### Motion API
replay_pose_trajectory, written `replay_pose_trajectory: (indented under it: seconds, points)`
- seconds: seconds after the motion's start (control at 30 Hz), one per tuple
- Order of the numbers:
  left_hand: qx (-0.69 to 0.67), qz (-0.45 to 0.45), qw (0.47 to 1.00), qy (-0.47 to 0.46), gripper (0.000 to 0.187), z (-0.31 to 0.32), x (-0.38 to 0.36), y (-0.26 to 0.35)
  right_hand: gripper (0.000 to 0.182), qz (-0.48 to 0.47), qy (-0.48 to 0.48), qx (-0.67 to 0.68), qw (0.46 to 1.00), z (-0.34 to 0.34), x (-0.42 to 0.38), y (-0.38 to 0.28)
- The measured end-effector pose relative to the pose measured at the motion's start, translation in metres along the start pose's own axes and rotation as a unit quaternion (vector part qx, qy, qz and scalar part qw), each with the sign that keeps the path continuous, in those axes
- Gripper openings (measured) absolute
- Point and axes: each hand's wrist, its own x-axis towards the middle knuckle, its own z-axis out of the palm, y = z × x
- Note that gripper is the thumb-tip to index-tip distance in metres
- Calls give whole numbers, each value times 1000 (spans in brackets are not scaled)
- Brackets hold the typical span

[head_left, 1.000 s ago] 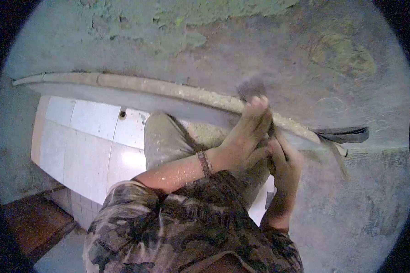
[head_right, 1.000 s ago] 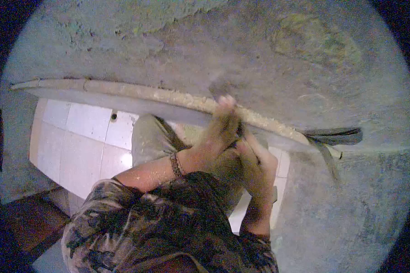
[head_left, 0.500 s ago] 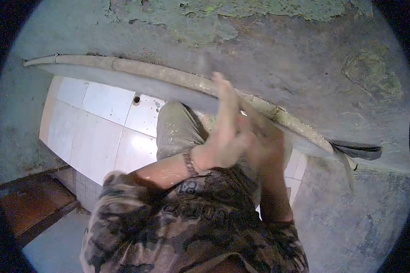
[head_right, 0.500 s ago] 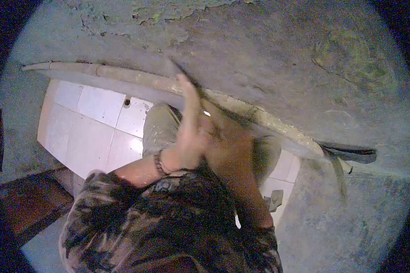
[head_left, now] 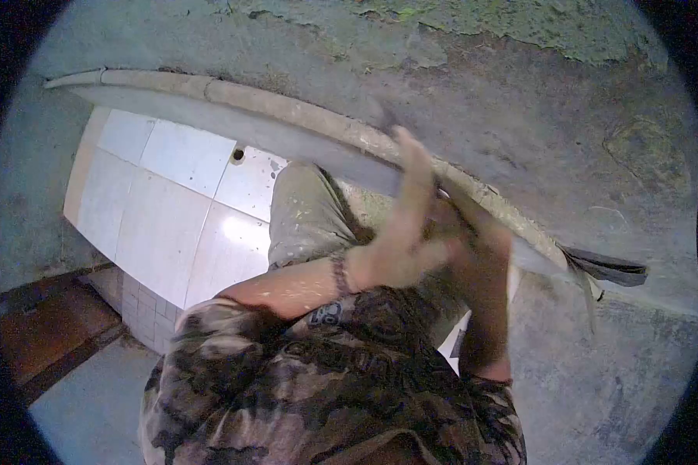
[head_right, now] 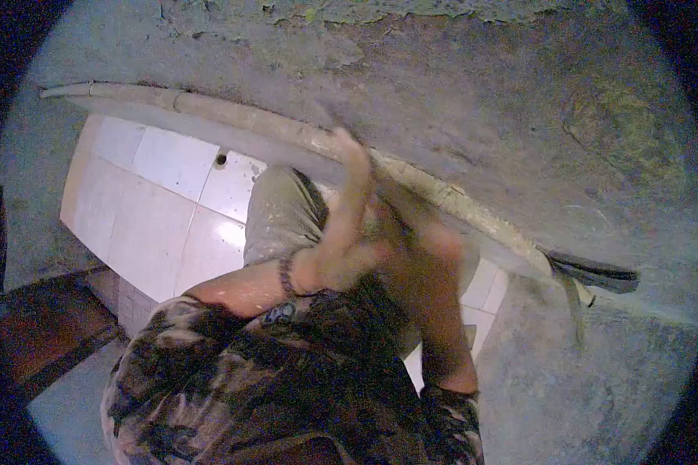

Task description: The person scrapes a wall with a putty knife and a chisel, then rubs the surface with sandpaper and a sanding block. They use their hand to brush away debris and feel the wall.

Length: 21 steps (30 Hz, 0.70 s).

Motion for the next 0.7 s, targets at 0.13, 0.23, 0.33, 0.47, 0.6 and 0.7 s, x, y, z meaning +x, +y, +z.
replay_pose_trajectory:
  seconds: [0.13, 0.23, 0.33, 0.47, 0.6, 0.7]
  points:
    - [29, 105, 994, -8, 102, 27, 21, 15, 28, 13, 73, 40, 996, -49, -26, -16]
    - [-94, 33, 994, 50, 99, 15, 21, 23, 24, -79, 35, -6, 996, -58, -12, -33]
    - [-125, -124, 984, 27, 96, -27, 26, 20, 23, -106, -19, -45, 993, -19, 17, -64]
    - [-28, -81, 984, 157, 58, -35, 18, 32, 16, -143, -106, -125, 976, -14, 36, -96]
    - [437, -231, 861, -125, 51, -61, 63, 53, 12, -196, -16, -208, 958, -14, 24, -118]
    - [113, -101, 985, 80, 68, -84, 14, 3, 16, -228, -86, -266, 933, -5, 40, -128]
